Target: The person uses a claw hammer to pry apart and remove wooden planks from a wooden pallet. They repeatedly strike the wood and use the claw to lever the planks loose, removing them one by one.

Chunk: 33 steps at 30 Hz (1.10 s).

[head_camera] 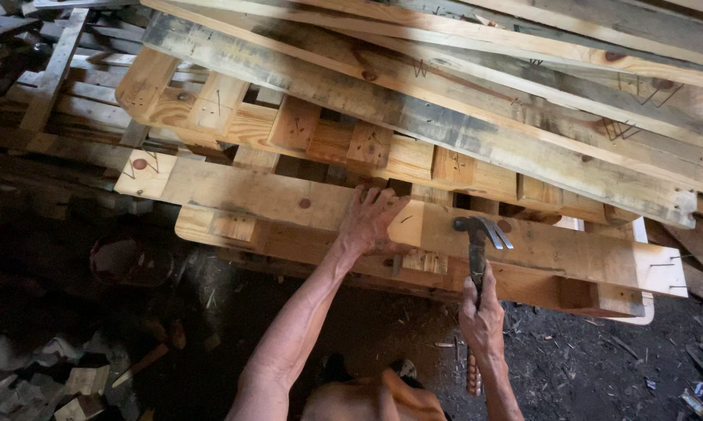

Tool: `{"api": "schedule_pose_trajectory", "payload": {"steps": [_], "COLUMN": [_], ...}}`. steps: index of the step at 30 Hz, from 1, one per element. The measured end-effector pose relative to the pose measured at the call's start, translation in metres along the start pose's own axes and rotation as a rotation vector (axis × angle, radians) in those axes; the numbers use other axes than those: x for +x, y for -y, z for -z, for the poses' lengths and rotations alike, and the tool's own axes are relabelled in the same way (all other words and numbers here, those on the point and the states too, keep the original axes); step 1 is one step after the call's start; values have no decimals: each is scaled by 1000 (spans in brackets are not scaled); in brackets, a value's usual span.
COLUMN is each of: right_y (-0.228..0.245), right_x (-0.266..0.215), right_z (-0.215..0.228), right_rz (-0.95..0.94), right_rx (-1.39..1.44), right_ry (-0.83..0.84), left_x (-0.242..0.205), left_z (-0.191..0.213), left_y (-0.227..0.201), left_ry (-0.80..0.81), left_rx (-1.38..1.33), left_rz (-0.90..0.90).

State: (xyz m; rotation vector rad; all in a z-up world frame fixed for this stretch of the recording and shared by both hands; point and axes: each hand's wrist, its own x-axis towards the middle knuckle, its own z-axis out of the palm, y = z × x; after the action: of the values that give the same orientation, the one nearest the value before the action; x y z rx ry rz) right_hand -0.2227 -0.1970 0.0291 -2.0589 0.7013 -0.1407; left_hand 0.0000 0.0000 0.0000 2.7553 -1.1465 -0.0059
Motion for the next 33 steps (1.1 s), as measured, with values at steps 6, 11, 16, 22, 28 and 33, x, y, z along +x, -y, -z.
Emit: {"api": "schedule_pose_trajectory", "payload": {"steps": [6,11,16,22,28,33], "right_y": [5,7,1,-9,17,49], "right_x": [0,-1,1,1,-2,-20], "right_z": [2,1,-1,4,29,27], "right_rz": [48,30,6,283,190,352], "right_rx": [5,13,1,-5,163,241], "right_ry": [-27,-35,-46,-123,-17,-118], "left_x": [2,2,2,-5,5,-2], "left_z": [5,3,1,-4,3,1], "left_y": [-1,-2,-2,-3,3,3], "left_ry": [33,33,41,-58,-53,-134], "left_rx": [-42,-22,13,41,1,-8], "left_rz": [15,19,16,-18,-2,-32]}}
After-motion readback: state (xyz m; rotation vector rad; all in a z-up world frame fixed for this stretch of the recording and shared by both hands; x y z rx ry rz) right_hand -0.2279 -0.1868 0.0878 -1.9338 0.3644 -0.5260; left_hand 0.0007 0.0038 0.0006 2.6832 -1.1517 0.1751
